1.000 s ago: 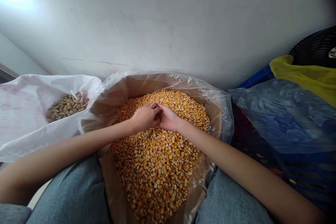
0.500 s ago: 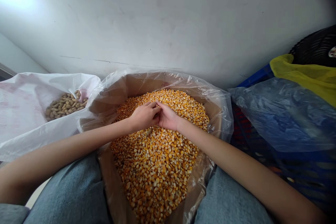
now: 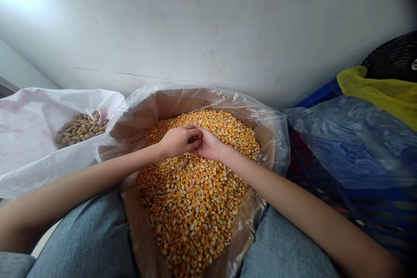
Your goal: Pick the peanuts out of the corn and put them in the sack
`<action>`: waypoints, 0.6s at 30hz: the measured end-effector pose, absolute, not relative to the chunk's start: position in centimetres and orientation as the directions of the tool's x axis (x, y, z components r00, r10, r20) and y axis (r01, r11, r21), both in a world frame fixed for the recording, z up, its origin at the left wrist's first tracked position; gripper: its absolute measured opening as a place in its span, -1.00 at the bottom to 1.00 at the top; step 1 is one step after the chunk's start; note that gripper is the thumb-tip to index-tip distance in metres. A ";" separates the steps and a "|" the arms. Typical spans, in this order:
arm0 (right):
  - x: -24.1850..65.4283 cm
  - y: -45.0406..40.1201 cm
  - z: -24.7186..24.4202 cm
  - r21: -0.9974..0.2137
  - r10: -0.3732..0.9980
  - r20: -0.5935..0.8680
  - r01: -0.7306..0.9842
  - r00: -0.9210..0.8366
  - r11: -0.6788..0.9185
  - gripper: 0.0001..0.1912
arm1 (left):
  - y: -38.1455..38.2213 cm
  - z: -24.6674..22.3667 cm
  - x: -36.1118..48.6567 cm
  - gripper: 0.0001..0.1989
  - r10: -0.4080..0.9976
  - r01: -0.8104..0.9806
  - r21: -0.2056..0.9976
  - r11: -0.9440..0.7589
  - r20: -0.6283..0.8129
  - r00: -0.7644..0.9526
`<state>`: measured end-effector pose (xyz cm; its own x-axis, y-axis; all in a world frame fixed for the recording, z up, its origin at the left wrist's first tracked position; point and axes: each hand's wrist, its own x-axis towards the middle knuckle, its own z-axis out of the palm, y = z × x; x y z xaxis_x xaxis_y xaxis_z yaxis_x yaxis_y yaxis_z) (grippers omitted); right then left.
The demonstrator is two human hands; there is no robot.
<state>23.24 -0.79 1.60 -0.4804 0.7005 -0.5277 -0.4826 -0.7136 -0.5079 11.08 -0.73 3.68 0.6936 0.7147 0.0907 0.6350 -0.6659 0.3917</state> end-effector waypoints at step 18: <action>25.1 -0.1 2.9 -0.555 0.765 -0.543 -0.535 -0.346 -0.636 -0.67 | 0.5 3.0 7.5 -0.75 0.640 0.730 0.228 -0.645 -0.361 0.678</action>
